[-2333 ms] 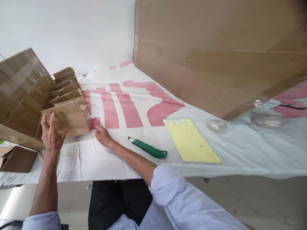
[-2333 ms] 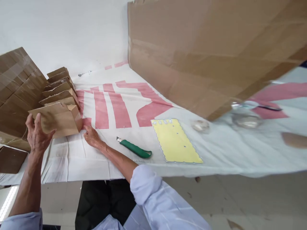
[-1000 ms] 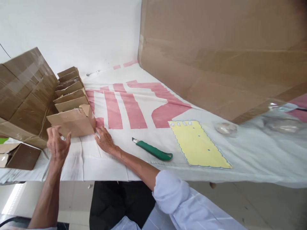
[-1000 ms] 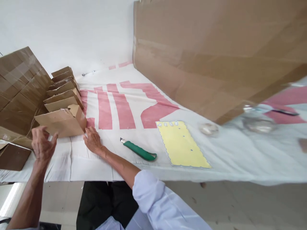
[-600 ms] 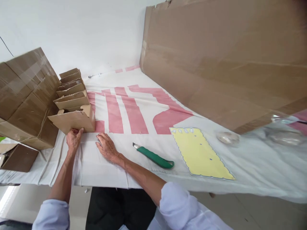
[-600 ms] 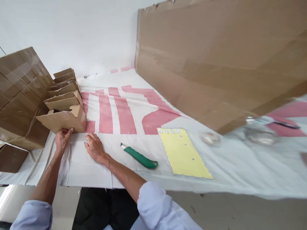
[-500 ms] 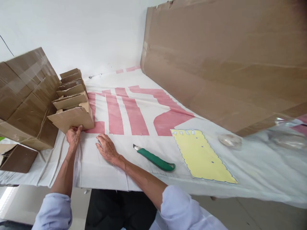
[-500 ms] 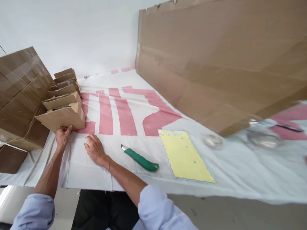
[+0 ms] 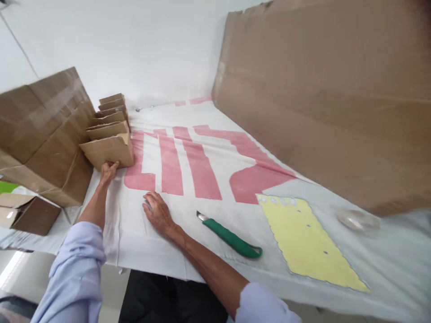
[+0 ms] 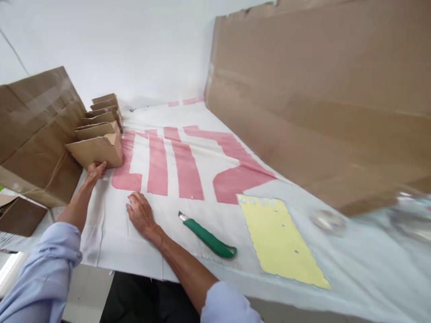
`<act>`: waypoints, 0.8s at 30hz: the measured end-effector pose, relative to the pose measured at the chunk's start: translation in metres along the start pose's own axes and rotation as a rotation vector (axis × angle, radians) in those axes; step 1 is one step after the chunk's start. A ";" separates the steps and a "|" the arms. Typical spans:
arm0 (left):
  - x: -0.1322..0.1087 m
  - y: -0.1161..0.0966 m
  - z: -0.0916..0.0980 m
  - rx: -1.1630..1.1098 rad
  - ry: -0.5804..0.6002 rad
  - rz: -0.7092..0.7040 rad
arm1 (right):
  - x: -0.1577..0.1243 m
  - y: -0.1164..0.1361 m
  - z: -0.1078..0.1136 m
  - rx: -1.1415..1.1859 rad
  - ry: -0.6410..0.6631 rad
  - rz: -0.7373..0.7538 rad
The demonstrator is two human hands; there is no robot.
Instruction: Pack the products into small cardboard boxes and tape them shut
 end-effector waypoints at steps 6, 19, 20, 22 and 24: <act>-0.020 0.004 0.008 -0.040 0.091 -0.132 | -0.011 -0.010 -0.004 0.007 -0.043 0.081; -0.159 0.100 0.222 0.179 -0.541 -0.148 | -0.026 -0.018 -0.008 -0.071 -0.065 0.163; -0.158 0.114 0.246 0.196 -0.600 -0.097 | -0.026 -0.018 -0.009 -0.079 -0.064 0.166; -0.149 0.144 0.289 0.327 -0.692 0.084 | -0.025 -0.017 -0.009 -0.094 -0.062 0.170; -0.135 0.174 0.319 0.412 -0.668 0.252 | -0.025 -0.017 -0.010 -0.106 -0.059 0.173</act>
Point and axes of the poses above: each hand's wrist, its own x-axis towards the middle knuckle, its own z-axis out of the back of the hand, y = z × x, the point moved 3 cm from there along x, towards the middle knuckle, and after that the axes turned 9 degrees about x, right-handed, at the moved point
